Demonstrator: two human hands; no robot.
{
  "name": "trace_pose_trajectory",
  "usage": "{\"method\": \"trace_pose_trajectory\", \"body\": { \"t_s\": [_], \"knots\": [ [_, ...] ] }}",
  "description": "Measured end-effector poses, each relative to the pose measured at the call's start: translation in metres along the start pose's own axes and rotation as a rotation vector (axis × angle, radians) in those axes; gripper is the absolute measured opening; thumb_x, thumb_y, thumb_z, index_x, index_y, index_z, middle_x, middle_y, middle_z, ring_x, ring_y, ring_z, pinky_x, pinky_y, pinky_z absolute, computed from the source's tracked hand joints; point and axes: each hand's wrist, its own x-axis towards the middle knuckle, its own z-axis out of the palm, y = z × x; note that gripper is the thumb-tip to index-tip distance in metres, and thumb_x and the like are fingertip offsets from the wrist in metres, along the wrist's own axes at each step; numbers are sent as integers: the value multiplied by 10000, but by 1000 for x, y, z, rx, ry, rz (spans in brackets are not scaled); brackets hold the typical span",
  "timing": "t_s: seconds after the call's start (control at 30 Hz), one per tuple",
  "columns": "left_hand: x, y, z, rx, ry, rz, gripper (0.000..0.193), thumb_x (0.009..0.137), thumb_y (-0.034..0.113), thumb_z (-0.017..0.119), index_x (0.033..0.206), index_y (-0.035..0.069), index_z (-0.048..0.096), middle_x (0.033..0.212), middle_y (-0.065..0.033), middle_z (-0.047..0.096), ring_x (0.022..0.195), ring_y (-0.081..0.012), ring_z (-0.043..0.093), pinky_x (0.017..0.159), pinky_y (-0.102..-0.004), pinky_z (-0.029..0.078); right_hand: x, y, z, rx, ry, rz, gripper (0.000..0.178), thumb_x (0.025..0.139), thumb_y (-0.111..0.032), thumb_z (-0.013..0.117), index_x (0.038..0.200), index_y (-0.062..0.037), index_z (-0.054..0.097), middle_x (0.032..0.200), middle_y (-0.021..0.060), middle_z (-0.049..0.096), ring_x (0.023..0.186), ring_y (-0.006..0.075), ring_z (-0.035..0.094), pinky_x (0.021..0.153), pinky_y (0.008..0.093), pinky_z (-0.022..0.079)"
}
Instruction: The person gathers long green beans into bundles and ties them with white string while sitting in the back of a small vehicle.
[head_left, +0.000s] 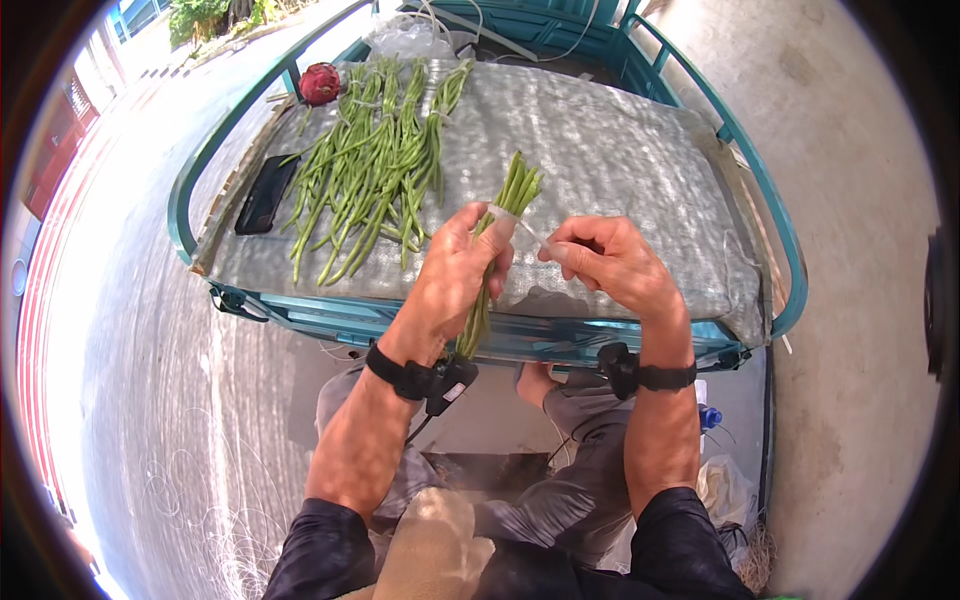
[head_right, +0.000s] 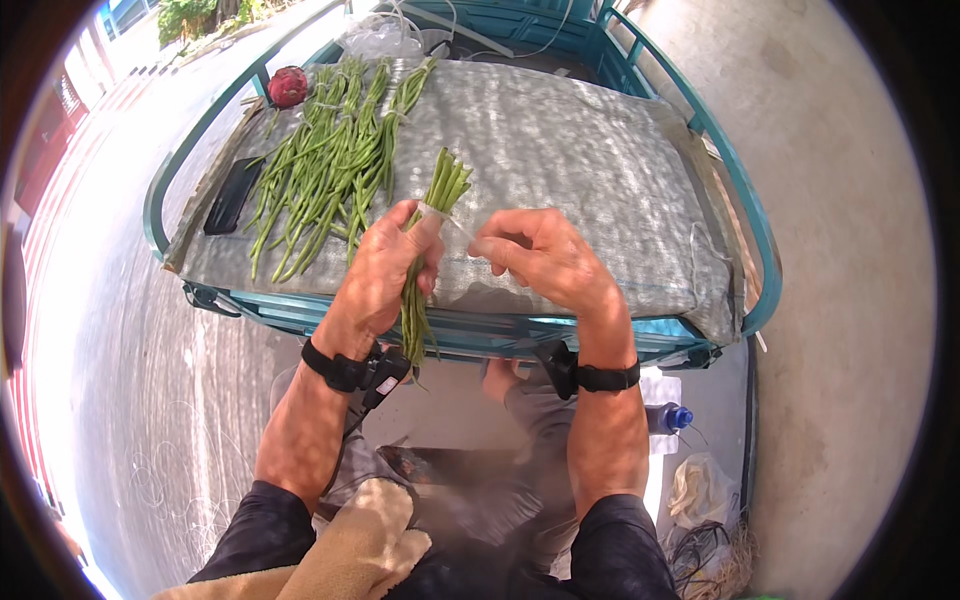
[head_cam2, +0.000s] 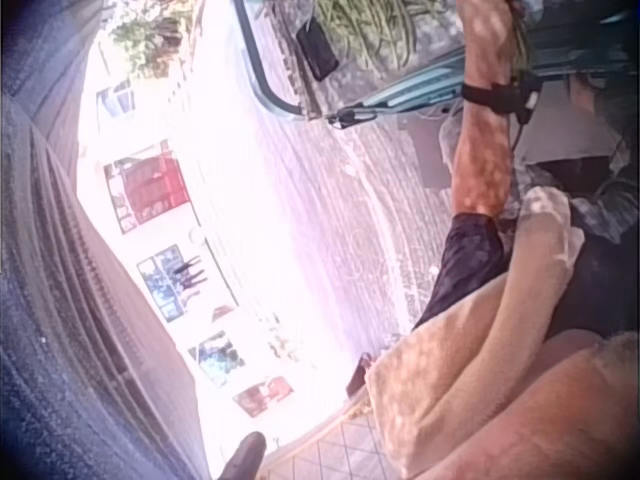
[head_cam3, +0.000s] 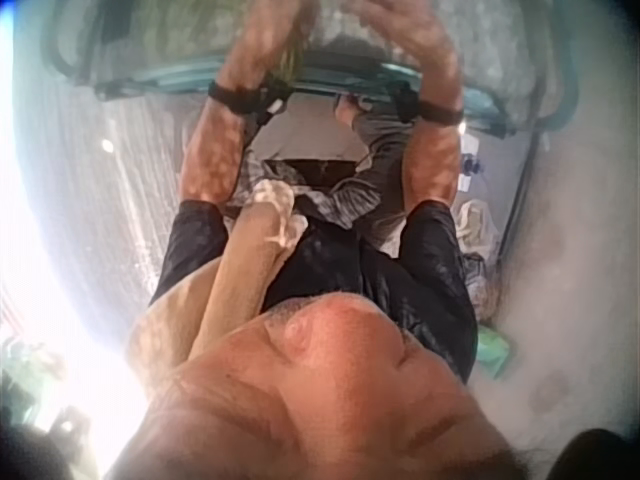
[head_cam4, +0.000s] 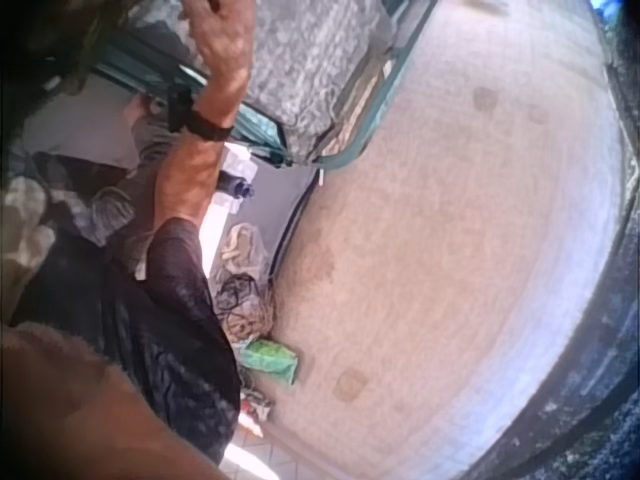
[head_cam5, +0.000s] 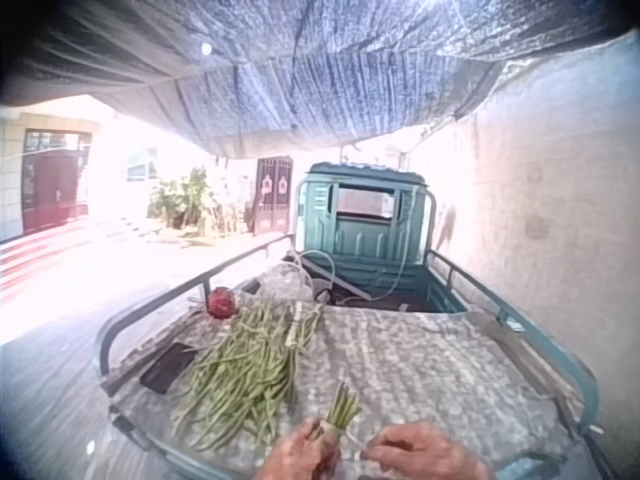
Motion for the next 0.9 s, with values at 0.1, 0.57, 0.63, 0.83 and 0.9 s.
{"method": "trace_pose_trajectory", "body": {
  "t_s": [0.1,0.57,0.63,0.83,0.9],
  "knots": [
    [2,-4,-1,-90,1,-9,333,1012,396,664,1078,93,544,737,12,525,575,-78,508,524,-229,411,-6,-6,-4,26,1,26,184,952,-218,686,952,-50,760,705,-3,634,626,55,531,539,252,398],
    [3,-12,0,-468,6,-159,323,994,395,709,1165,145,595,857,5,574,672,-119,527,626,-290,451,-8,36,-35,842,160,-139,176,1007,-184,655,1000,-12,693,760,4,600,540,50,444,482,212,328],
    [4,-11,1,-510,-16,-175,308,1002,376,700,1176,144,596,864,4,576,681,-120,529,630,-292,449,1,45,-27,614,252,-25,190,1001,-201,672,1007,-12,691,778,6,618,562,47,469,488,210,338],
    [2,-9,3,-595,-45,-202,268,1022,339,677,1183,141,597,898,-8,596,691,-128,537,641,-298,459,10,21,6,460,267,15,219,954,-225,719,1012,-14,703,864,26,678,725,67,581,594,227,443],
    [1,-7,3,-592,-40,-207,264,1023,339,676,1182,144,598,911,-13,608,692,-130,539,645,-302,464,11,13,10,310,224,-18,180,949,-185,702,1015,-18,711,882,17,688,730,79,589,607,245,467]
  ]
}}
